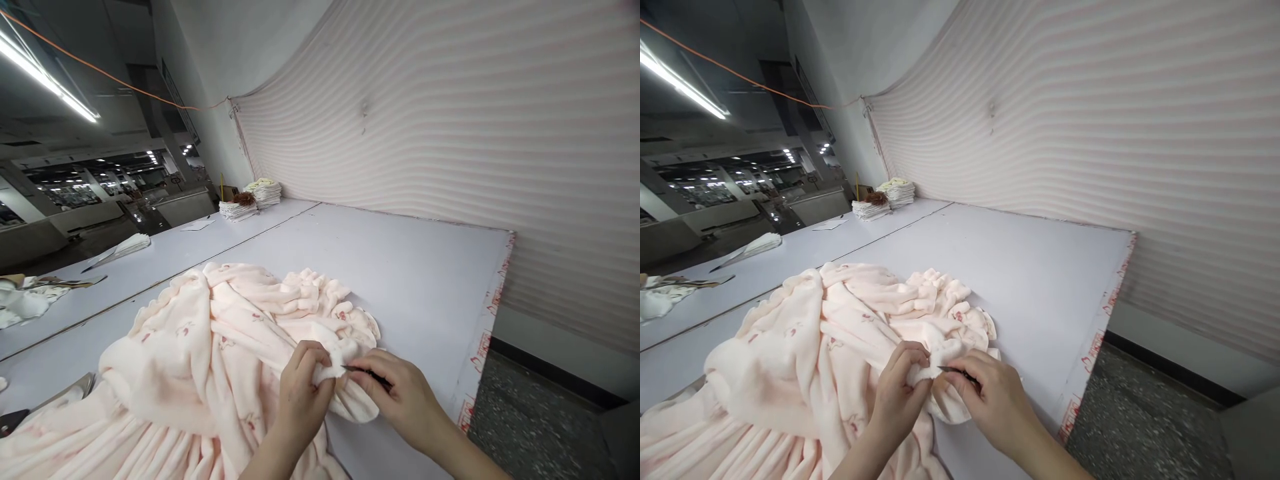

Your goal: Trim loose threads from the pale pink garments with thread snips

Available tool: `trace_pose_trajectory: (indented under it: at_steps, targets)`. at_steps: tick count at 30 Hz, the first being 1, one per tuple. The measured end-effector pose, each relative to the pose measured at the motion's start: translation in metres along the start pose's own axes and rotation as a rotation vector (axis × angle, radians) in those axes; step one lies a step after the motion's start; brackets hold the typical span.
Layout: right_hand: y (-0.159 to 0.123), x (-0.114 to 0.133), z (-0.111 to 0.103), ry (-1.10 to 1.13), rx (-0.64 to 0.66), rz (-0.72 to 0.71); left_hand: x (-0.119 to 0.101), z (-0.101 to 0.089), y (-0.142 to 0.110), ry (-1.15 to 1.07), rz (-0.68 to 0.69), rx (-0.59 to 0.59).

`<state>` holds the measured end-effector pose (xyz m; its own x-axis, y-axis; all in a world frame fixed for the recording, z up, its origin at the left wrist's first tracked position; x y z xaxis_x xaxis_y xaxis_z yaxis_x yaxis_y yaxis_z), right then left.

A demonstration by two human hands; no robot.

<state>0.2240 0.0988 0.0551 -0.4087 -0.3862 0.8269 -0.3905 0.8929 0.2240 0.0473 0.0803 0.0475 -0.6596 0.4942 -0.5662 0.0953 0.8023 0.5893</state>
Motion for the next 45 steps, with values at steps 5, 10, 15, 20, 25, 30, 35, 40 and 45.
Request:
trace_pose_trajectory:
  at_steps: [5, 10, 15, 20, 25, 30, 35, 40, 45]
  targets:
    - [0.011, -0.015, 0.017, 0.092, -0.104, 0.023, 0.000, -0.005, 0.004, -0.146, -0.204, 0.039]
    - [0.025, -0.017, 0.027, 0.261, -0.222, 0.029, 0.002, -0.013, 0.011, -0.504, -0.582, 0.267]
    - [0.027, -0.008, 0.040, 0.377, -0.046, -0.039, 0.003, -0.018, 0.012, -0.671, -0.694, 0.287]
    - [0.028, -0.007, 0.045, 0.413, 0.014, 0.042, 0.009, -0.023, 0.006, -0.738, -0.704, 0.362]
    - [0.024, -0.002, 0.043, 0.243, 0.031, -0.038, 0.008, -0.025, 0.001, -0.746, -0.745, 0.407]
    - [0.020, -0.002, 0.051, 0.258, -0.002, -0.020, 0.000, -0.023, 0.004, -0.584, -0.680, 0.372]
    - [0.021, -0.005, 0.052, 0.327, -0.095, 0.061, -0.002, -0.018, 0.005, -0.506, -0.676, 0.324]
    - [0.014, -0.008, 0.038, 0.320, -0.049, 0.118, 0.004, -0.014, -0.002, -0.587, -0.726, 0.231]
    - [0.015, -0.007, 0.032, 0.239, 0.048, 0.109, 0.002, -0.015, 0.001, -0.596, -0.678, 0.308]
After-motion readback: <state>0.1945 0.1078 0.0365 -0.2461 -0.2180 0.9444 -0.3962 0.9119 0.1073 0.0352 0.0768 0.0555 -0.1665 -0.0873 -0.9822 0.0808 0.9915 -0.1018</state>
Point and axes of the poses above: each hand's wrist, its own y-axis towards the middle knuckle, its own z-axis out of the palm, x = y × z, the point moved 2 cm from there along y, towards the middle knuckle, and after that the axes turned 4 degrees about z, right-handed, at the moved point
